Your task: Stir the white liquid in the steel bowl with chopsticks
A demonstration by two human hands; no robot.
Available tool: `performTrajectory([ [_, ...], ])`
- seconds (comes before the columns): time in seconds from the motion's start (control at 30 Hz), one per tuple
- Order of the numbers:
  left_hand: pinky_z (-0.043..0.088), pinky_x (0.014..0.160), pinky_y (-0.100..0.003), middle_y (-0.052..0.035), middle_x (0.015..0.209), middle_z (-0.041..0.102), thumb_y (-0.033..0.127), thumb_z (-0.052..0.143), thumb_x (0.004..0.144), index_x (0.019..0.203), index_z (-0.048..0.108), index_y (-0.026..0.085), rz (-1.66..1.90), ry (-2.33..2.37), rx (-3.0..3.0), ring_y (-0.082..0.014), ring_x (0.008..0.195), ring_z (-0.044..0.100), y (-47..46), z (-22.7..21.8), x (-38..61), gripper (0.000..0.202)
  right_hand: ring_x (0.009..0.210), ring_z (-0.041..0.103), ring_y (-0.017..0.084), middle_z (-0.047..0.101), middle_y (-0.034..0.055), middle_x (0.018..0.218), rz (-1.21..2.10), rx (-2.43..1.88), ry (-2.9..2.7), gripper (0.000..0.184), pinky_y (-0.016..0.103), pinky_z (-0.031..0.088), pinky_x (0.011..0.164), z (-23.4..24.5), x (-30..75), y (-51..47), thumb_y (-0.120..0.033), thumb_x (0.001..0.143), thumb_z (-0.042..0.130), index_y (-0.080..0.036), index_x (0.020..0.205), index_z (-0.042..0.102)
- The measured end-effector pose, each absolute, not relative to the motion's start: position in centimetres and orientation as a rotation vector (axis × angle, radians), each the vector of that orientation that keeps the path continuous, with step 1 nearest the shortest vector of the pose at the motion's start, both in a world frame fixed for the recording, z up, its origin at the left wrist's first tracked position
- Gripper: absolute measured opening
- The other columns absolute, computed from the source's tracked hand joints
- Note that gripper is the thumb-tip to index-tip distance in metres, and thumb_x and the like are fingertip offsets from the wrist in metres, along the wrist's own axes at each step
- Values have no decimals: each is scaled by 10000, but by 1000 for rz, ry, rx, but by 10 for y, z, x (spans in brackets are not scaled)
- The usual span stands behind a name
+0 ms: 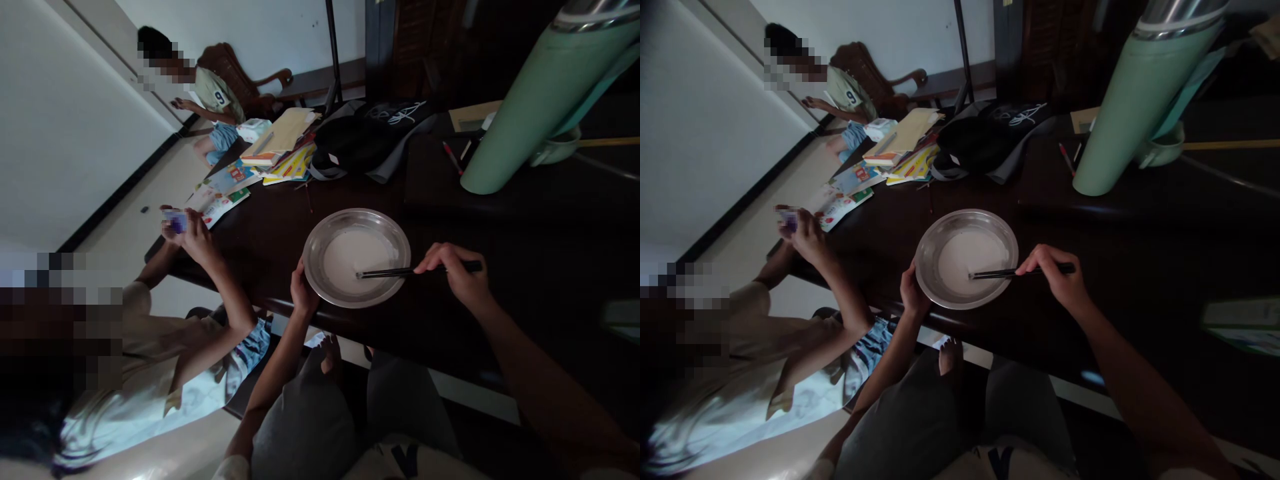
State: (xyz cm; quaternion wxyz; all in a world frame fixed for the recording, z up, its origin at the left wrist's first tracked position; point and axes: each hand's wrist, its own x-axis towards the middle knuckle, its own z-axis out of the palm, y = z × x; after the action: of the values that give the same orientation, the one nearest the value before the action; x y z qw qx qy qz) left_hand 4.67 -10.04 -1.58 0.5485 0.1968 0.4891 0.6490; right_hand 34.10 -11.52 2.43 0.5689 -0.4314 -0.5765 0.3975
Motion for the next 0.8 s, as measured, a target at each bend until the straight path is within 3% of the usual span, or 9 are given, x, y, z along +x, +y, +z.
performTrajectory([
  [0.13,533,933,-351,-31,892,749,387,629,777,888,738,241,1533,1166,467,-252,993,698,-100,-17,46,213,835,716,225,798,25,834,883,-996,-1537,307,422,561,817,24,341,-115,-443,955,600,-279,748,755],
  [0.33,538,932,-351,-33,902,752,360,639,755,885,740,238,1553,1100,448,-253,1015,700,-100,-21,44,205,669,686,196,743,7,676,936,-970,-1355,399,387,543,707,23,344,-115,-417,995,532,-264,663,691],
  [0.47,536,937,-356,-37,903,751,379,641,753,868,728,242,1548,1125,452,-265,1056,690,-100,-20,44,199,844,720,214,795,17,843,936,-983,-1545,294,407,558,832,25,342,-115,-413,962,599,-284,749,756],
  [0.67,519,966,-359,-30,881,738,396,635,740,848,716,244,1533,1145,487,-265,1070,677,-101,-16,46,204,654,685,189,736,-1,661,911,-992,-1328,412,383,535,709,25,345,-114,-398,999,532,-260,638,674],
  [0.8,524,942,-352,-23,882,739,391,629,756,868,716,242,1534,1139,460,-253,1037,686,-100,-17,46,206,823,720,214,787,14,819,948,-994,-1534,306,403,558,820,27,343,-115,-422,959,599,-282,728,742],
])
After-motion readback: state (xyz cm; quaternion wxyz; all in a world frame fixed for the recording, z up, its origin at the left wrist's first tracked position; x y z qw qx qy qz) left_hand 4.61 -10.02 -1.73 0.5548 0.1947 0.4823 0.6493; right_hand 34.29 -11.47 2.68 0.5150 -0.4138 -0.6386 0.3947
